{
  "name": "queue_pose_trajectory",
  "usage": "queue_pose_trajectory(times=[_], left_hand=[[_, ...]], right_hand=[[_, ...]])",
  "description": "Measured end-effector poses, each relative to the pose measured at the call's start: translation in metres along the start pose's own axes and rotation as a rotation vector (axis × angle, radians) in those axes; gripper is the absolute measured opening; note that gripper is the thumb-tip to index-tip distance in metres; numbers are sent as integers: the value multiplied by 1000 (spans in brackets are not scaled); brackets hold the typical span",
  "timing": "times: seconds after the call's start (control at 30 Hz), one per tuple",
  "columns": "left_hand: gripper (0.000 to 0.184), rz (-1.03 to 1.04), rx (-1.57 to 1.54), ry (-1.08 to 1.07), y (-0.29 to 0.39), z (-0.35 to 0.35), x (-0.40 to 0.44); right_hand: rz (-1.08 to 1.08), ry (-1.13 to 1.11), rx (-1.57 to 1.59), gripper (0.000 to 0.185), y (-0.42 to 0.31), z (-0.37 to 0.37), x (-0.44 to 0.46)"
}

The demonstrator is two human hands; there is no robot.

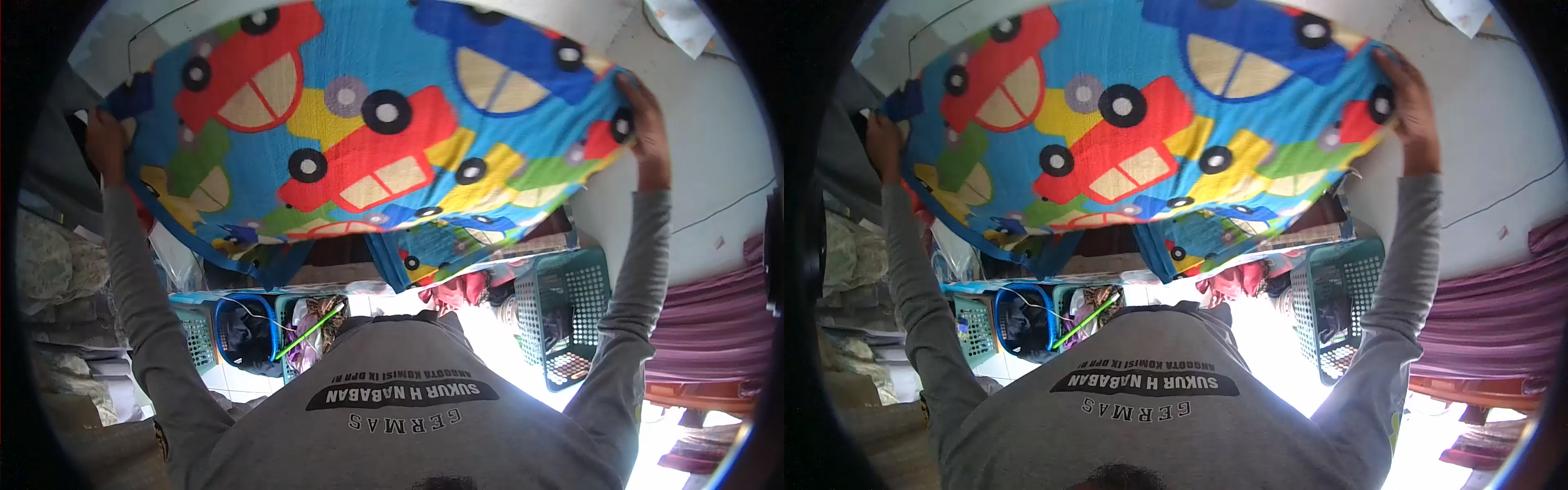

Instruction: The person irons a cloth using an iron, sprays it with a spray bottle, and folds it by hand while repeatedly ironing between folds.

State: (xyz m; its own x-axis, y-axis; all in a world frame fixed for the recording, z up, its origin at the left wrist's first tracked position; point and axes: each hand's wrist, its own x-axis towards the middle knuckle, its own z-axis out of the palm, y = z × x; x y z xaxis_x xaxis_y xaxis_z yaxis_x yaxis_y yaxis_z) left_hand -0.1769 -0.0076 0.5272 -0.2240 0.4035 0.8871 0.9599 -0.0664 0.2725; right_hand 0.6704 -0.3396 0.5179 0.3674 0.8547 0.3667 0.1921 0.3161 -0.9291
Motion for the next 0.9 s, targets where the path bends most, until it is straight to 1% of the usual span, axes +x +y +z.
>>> queue_pose_trajectory(times=[0.03,0.07,0.13,0.17,0.23,0.27,0.33,0.37,0.4,0.43,0.47,0.5,0.57,0.6,0.67,0.7,0.77,0.8,0.87,0.9], left_hand=[[49,-128,29,-148,13,9,-14],[49,-116,21,-156,14,25,-25],[47,-30,103,-280,6,62,-50],[45,-24,133,-352,7,78,-66],[40,15,95,-474,-21,134,-102],[38,32,74,-535,-30,157,-119],[35,113,20,-670,93,84,-178],[34,179,-166,-616,145,58,-213],[26,211,-498,-741,202,17,-240],[23,205,-830,-900,259,-25,-267],[20,569,-883,-720,296,-43,-302],[26,345,-1014,-829,335,-75,-332],[35,1,-963,-942,392,-109,-355],[35,-11,-953,-937,401,-104,-365],[37,-102,-965,-835,409,-83,-382],[37,-101,-962,-830,411,-82,-382],[30,-180,-1085,-752,411,-82,-384],[30,-176,-1081,-753,409,-80,-386],[28,-76,-937,-789,399,-72,-392],[28,-72,-936,-792,396,-68,-396]], right_hand=[[48,-78,60,40,20,6,5],[79,-115,143,38,35,18,6],[146,-177,302,36,58,47,0],[176,-208,378,35,64,63,-1],[215,-210,397,30,62,103,-12],[224,-270,447,29,64,123,-13],[233,-389,497,26,67,162,-15],[229,-448,496,25,70,179,-14],[212,-442,464,24,75,198,-13],[196,-435,433,23,80,216,-13],[218,-438,391,22,76,232,-16],[241,-442,348,21,72,245,-18],[237,-483,346,22,74,264,-18],[188,-504,337,22,76,271,-19],[120,-519,260,23,78,277,-19],[85,-524,222,24,79,279,-18],[9,-570,193,29,96,283,-18],[4,-561,214,29,96,285,-22],[18,-570,225,29,94,281,-27],[32,-583,229,29,92,277,-30]])
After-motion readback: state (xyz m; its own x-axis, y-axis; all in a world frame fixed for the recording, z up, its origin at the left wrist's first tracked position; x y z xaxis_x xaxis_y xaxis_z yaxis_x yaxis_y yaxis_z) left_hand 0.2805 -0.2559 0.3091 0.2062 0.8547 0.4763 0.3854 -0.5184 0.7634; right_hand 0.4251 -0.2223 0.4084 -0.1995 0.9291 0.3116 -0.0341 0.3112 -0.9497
